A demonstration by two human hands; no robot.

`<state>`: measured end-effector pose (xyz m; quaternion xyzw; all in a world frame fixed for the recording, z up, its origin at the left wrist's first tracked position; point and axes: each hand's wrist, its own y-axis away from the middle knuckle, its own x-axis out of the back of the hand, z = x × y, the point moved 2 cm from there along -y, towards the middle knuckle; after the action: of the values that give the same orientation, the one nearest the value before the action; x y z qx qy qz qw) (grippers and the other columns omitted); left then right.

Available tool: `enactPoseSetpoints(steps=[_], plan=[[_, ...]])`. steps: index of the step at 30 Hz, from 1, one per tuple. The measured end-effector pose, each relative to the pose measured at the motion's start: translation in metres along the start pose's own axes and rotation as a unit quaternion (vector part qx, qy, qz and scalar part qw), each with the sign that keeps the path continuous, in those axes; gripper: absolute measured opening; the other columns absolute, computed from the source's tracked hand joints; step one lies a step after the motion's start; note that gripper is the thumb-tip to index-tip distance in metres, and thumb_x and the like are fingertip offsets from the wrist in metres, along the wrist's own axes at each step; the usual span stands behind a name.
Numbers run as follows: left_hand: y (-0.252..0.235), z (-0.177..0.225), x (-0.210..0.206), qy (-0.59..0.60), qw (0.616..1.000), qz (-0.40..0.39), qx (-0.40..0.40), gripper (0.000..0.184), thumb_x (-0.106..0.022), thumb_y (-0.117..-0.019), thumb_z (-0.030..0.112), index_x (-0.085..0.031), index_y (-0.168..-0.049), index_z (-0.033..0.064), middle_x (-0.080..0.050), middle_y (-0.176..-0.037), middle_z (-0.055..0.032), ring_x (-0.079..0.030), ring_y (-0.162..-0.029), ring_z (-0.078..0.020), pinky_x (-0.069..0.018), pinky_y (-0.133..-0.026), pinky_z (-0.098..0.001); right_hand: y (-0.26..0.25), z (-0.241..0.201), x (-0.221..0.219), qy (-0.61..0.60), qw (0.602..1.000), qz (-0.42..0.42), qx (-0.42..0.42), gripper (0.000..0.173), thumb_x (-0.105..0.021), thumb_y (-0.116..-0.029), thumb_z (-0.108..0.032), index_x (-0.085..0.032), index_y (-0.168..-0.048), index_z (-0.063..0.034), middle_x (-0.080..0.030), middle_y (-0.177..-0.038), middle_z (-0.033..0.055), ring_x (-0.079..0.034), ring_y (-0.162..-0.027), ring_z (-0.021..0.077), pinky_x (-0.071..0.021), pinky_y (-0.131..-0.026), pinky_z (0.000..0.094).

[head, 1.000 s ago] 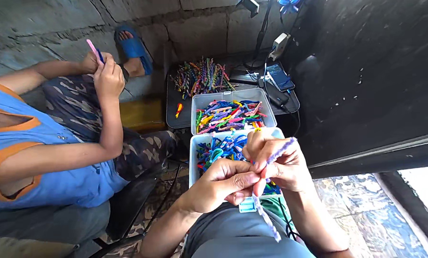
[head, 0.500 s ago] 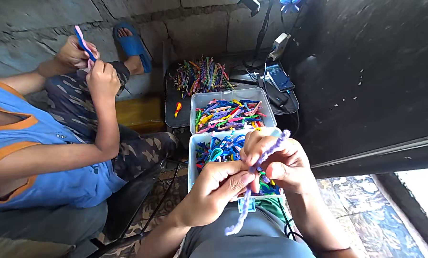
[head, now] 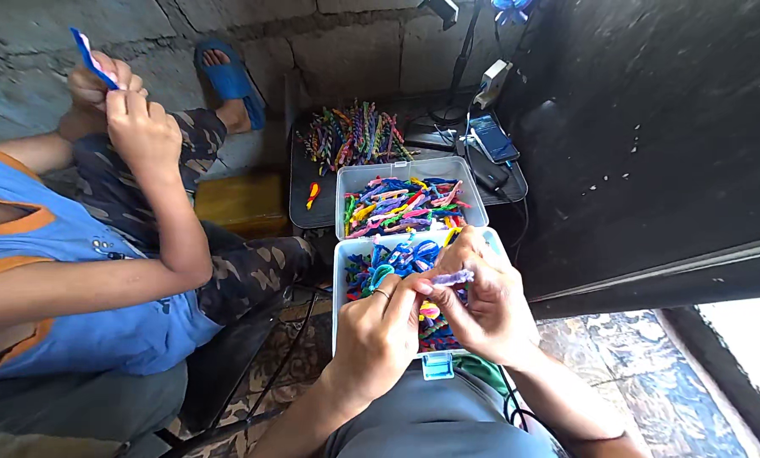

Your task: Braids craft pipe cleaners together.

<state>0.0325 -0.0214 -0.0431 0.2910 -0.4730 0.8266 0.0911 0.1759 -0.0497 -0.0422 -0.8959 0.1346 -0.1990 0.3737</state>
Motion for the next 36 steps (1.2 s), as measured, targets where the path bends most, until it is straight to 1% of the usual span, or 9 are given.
enactPoseSetpoints(steps=[3, 7, 10, 12, 17, 20, 25, 32, 36], plan=[[-0.002, -0.005, 0.005, 0.329, 0.936, -0.096, 0.082, 0.029, -0.046, -0.1086, 0.014, -0.063, -0.091, -0.0021, -0.058, -0.073, -0.0006, -0.052, -0.065, 0.0059, -0.0433, -0.062, -0.0076, -0.002, -0.002, 0.002, -0.102, 0.993, -0.017, -0.051, 0.02, -0.065, -0.0998, -0.019, -0.059, -0.086, -0.007, -0.055, -0.081, -0.0039, -0.053, -0.078, -0.0048, -0.0464, -0.072, 0.0097], [-0.003, -0.011, 0.005, 0.706, 0.64, -0.247, 0.173, 0.026, -0.049, -0.1086, 0.027, -0.068, -0.096, 0.0159, -0.062, -0.079, 0.0186, -0.049, -0.066, 0.0167, -0.0375, -0.057, -0.0032, -0.013, 0.011, 0.008, -0.383, 0.902, -0.186, -0.07, 0.013, -0.066, -0.1006, -0.024, -0.069, -0.097, -0.0117, -0.067, -0.097, -0.0097, -0.061, -0.098, -0.0046, -0.0515, -0.088, 0.0156], [-0.001, -0.01, 0.0, 0.776, 0.534, -0.294, 0.166, 0.024, -0.051, -0.1075, 0.025, -0.071, -0.097, 0.0151, -0.068, -0.084, 0.0163, -0.054, -0.071, 0.0162, -0.0391, -0.06, -0.0035, -0.017, 0.014, 0.006, -0.443, 0.871, -0.214, -0.01, 0.008, -0.073, -0.0956, -0.017, -0.071, -0.097, -0.0092, -0.067, -0.095, -0.0057, -0.06, -0.096, -0.0015, -0.0484, -0.084, 0.0166], [-0.001, -0.01, 0.001, 0.758, 0.56, -0.297, 0.155, 0.023, -0.051, -0.1078, 0.023, -0.069, -0.099, 0.0106, -0.067, -0.083, 0.0141, -0.052, -0.069, 0.017, -0.0373, -0.059, -0.0025, -0.016, 0.011, 0.01, -0.4, 0.898, -0.182, 0.009, 0.013, -0.075, -0.0937, -0.018, -0.07, -0.088, -0.0075, -0.064, -0.085, -0.0048, -0.059, -0.089, -0.0017, -0.046, -0.081, 0.0159], [-0.001, -0.006, 0.013, 0.375, 0.915, -0.129, 0.067, 0.03, -0.048, -0.1088, 0.017, -0.064, -0.095, -0.0039, -0.063, -0.077, -0.0018, -0.055, -0.07, 0.0073, -0.0446, -0.066, -0.0071, -0.007, 0.002, 0.013, -0.187, 0.979, -0.084, 0.002, 0.02, -0.066, -0.0995, -0.016, -0.063, -0.085, -0.0018, -0.057, -0.073, -0.002, -0.052, -0.073, -0.0047, -0.0423, -0.07, 0.0104], [0.002, 0.006, 0.007, 0.058, 0.998, -0.023, 0.023, 0.028, -0.05, -0.1061, 0.015, -0.067, -0.092, -0.0026, -0.064, -0.074, -0.0119, -0.061, -0.066, -0.0092, -0.0456, -0.061, -0.0161, -0.003, 0.0, 0.005, -0.066, 0.997, -0.03, 0.026, 0.023, -0.065, -0.0995, -0.015, -0.062, -0.082, -0.0003, -0.053, -0.07, 0.0011, -0.047, -0.069, -0.0009, -0.0379, -0.067, 0.0121], [-0.004, 0.001, 0.003, 0.209, 0.974, -0.047, 0.076, 0.029, -0.05, -0.1062, 0.012, -0.067, -0.091, -0.0055, -0.064, -0.074, -0.0056, -0.058, -0.068, 0.002, -0.0462, -0.065, -0.0097, -0.005, 0.004, 0.002, -0.125, 0.991, 0.001, -0.048, 0.016, -0.068, -0.0965, -0.015, -0.061, -0.084, -0.0073, -0.056, -0.074, -0.0063, -0.051, -0.068, -0.0073, -0.0446, -0.064, 0.0079], [-0.018, -0.013, 0.005, 0.733, 0.593, -0.265, 0.203, 0.023, -0.05, -0.1082, 0.023, -0.07, -0.099, 0.0163, -0.061, -0.08, 0.0194, -0.044, -0.063, 0.0166, -0.0313, -0.052, -0.0031, -0.027, 0.028, 0.01, -0.445, 0.871, -0.197, -0.072, 0.016, -0.067, -0.1001, -0.027, -0.075, -0.106, -0.016, -0.07, -0.104, -0.0088, -0.064, -0.1, -0.001, -0.054, -0.086, 0.0174], [-0.017, -0.011, 0.005, 0.706, 0.632, -0.255, 0.191, 0.024, -0.05, -0.1084, 0.024, -0.069, -0.099, 0.0134, -0.061, -0.08, 0.0189, -0.043, -0.063, 0.0178, -0.0303, -0.053, -0.0028, -0.024, 0.02, 0.009, -0.419, 0.894, -0.143, -0.075, 0.009, -0.072, -0.0953, -0.018, -0.075, -0.089, -0.0129, -0.066, -0.092, -0.0087, -0.061, -0.09, -0.0026, -0.0514, -0.078, 0.0139]])
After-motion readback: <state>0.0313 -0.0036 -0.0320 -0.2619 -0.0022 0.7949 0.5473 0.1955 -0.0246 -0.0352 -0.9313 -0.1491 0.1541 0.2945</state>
